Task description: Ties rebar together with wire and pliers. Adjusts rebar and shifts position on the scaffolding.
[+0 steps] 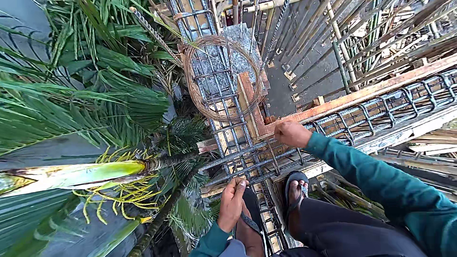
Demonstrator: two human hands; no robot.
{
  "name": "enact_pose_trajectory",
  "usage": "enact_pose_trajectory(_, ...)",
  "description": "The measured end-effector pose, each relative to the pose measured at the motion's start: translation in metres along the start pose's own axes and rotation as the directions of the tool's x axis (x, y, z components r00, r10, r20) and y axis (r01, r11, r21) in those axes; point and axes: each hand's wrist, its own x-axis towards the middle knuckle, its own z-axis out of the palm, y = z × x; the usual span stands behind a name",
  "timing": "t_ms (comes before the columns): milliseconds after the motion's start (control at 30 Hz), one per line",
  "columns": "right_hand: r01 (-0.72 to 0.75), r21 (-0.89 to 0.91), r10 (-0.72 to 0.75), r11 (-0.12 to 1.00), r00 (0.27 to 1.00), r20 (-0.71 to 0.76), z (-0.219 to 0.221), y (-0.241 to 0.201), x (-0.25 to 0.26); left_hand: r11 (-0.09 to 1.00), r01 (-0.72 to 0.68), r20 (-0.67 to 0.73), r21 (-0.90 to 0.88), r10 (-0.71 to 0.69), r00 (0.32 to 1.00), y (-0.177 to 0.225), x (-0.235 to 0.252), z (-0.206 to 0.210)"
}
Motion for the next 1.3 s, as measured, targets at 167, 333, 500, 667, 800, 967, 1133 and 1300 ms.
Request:
enact_pose_trajectory(167, -0.157, -0.067, 0.159, 0.985, 0.987, 0.029, 0.040, 0.002, -0.019, 1.000, 0.018, -0.017, -0.002, -0.018, 1.000, -0.005, -0.002, -0.002)
enact_pose_trajectory(333, -0.208, -0.118, 0.215, 0.971, 0.975, 0.048, 0.053, 0.002, -0.014, 1.000, 0.021, -0.021, 0.007, -0.021, 1.000, -0.004, -0.003, -0.003)
enact_pose_trajectory(500, -0.283, -0.293, 0.323, 0.913, 0.942, 0.097, 0.045, -0.034, -0.019, 0.999, 0.021, -0.007, 0.050, -0.020, 1.000, -0.004, -0.005, -0.001)
enact_pose_trajectory(667, -0.195, -0.269, 0.204, 0.943, 0.979, 0.006, 0.009, -0.020, -0.013, 1.000, 0.026, -0.021, 0.009, -0.026, 0.999, -0.005, -0.008, -0.003)
enact_pose_trajectory(800, 0.062, -0.065, -0.044, 0.996, 0.967, 0.250, -0.021, 0.001, 0.038, 1.000, 0.024, -0.020, 0.015, -0.024, 1.000, -0.008, -0.010, -0.002)
enact_pose_trajectory(967, -0.181, 0.114, 0.083, 0.977, 0.812, 0.577, -0.011, -0.004, 0.081, 1.000, 0.028, -0.041, 0.014, -0.028, 0.999, -0.002, -0.012, -0.005)
enact_pose_trajectory(1133, -0.419, 0.361, 0.145, 0.833, 0.795, 0.589, 0.009, 0.007, 0.079, 0.999, 0.045, -0.072, -0.012, -0.045, 0.996, -0.006, -0.015, -0.010)
enact_pose_trajectory(1300, -0.523, 0.458, 0.072, 0.719, 0.712, 0.699, 0.018, 0.025, 0.087, 0.998, 0.063, -0.084, 0.005, -0.062, 0.995, -0.006, -0.013, -0.013)
